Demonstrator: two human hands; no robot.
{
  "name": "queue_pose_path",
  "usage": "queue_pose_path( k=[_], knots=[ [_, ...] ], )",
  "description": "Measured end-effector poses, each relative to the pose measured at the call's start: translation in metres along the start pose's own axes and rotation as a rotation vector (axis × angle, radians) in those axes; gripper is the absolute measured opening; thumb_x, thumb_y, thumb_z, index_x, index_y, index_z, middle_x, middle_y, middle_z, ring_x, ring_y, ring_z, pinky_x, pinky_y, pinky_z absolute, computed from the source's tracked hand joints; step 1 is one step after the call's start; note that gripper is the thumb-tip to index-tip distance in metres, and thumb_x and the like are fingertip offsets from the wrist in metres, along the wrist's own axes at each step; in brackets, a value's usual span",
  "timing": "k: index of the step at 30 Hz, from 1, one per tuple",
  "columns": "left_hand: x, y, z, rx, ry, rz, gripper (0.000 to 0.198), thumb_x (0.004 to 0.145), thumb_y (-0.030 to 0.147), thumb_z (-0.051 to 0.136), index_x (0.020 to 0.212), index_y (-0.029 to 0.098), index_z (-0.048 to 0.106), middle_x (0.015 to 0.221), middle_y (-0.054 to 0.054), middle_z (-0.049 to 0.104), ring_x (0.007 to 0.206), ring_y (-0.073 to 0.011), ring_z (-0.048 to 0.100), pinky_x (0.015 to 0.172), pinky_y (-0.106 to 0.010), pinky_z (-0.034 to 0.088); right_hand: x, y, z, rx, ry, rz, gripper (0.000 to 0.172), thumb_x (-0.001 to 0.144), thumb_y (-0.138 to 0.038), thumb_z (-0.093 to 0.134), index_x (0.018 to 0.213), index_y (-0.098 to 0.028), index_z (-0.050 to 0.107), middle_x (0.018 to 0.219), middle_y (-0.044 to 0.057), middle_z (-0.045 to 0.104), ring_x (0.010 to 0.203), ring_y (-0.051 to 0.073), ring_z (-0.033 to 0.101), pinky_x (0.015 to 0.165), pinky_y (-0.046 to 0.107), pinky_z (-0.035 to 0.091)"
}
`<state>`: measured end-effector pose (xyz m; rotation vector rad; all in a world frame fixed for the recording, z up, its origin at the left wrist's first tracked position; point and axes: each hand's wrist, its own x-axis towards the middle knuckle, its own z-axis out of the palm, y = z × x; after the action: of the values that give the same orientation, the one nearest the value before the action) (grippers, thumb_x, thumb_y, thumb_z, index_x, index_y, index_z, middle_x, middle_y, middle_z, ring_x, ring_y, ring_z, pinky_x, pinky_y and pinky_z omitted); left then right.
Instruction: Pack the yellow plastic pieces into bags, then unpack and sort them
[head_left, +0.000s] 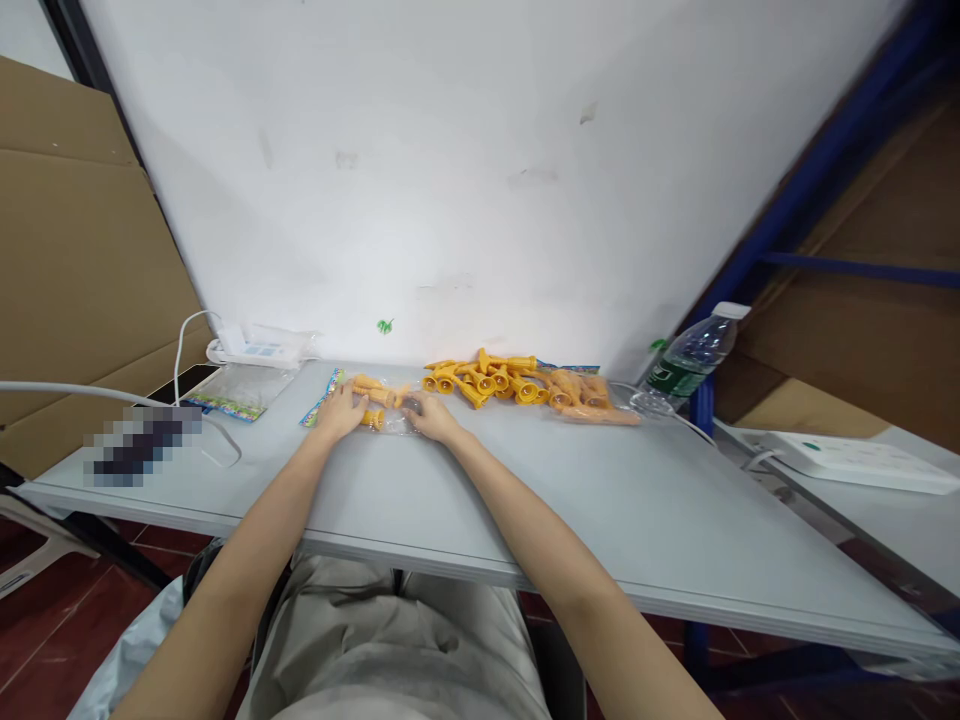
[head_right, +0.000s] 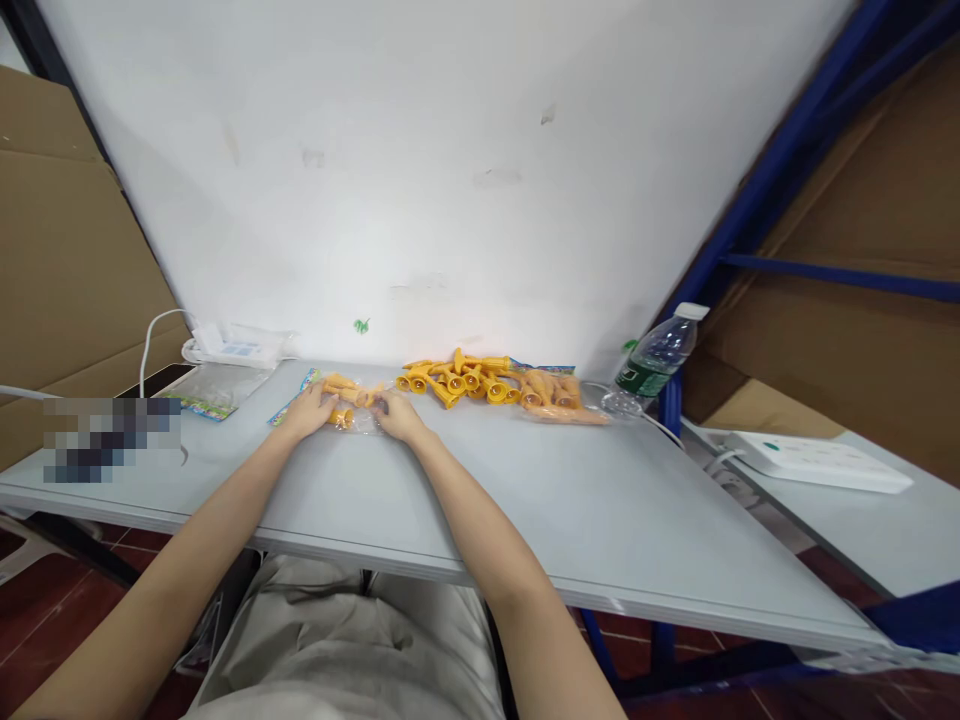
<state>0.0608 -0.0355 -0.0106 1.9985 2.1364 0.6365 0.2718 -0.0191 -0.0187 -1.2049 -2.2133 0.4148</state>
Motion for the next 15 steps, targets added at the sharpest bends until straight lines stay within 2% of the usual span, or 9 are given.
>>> queue_pose_path(
  k=[3, 6, 8, 11, 15],
  knots=[
    [0.002, -0.002, 0.002, -0.034, 0.039, -0.013, 0.052, 0.094, 0.039, 0.036, 0.142, 0.018, 0.04, 0.148, -0.013, 0.045, 0.139, -0.0253, 0.04, 0.112, -0.041, 0.033, -0.001, -0.001, 0.0, -0.038, -0.062, 0.015, 0.04, 0.083, -0.015, 0.056, 0.122, -0.022, 0.064, 0.126, 0.01, 0.064, 0.12, 0.025, 0.056, 0.106, 0.046, 0.036],
    [0.005, -0.004, 0.003, -0.064, 0.103, -0.004, 0.046, 0.092, 0.031, 0.037, 0.135, 0.016, 0.046, 0.146, -0.013, 0.047, 0.138, -0.0236, 0.04, 0.112, -0.039, 0.034, -0.003, -0.002, -0.001, -0.087, -0.062, 0.035, 0.04, 0.087, -0.017, 0.051, 0.125, -0.022, 0.062, 0.132, 0.011, 0.061, 0.127, 0.025, 0.051, 0.112, 0.053, 0.026],
    [0.006, -0.007, 0.002, -0.087, 0.123, 0.018, 0.041, 0.089, 0.025, 0.039, 0.128, 0.016, 0.051, 0.14, -0.013, 0.052, 0.133, -0.0222, 0.046, 0.11, -0.037, 0.037, -0.005, 0.0, -0.004, -0.123, -0.004, 0.04, 0.038, 0.089, -0.015, 0.045, 0.121, -0.021, 0.063, 0.13, 0.011, 0.061, 0.127, 0.025, 0.051, 0.113, 0.055, 0.022],
    [0.009, -0.011, 0.003, -0.117, 0.098, 0.06, 0.036, 0.086, 0.02, 0.041, 0.117, 0.018, 0.059, 0.129, -0.009, 0.06, 0.124, -0.0208, 0.053, 0.106, -0.036, 0.042, -0.007, 0.007, -0.011, -0.219, 0.165, 0.061, 0.038, 0.087, -0.011, 0.04, 0.115, -0.017, 0.065, 0.129, 0.014, 0.06, 0.126, 0.025, 0.05, 0.115, 0.055, 0.016],
    [0.01, -0.014, 0.006, -0.093, 0.08, 0.077, 0.037, 0.085, 0.019, 0.042, 0.115, 0.022, 0.063, 0.136, -0.004, 0.057, 0.13, -0.0207, 0.048, 0.11, -0.037, 0.038, -0.01, 0.026, -0.017, -0.344, 0.319, 0.136, 0.044, 0.085, -0.009, 0.039, 0.124, -0.015, 0.059, 0.137, 0.016, 0.053, 0.131, 0.027, 0.043, 0.116, 0.056, 0.012]
  ],
)
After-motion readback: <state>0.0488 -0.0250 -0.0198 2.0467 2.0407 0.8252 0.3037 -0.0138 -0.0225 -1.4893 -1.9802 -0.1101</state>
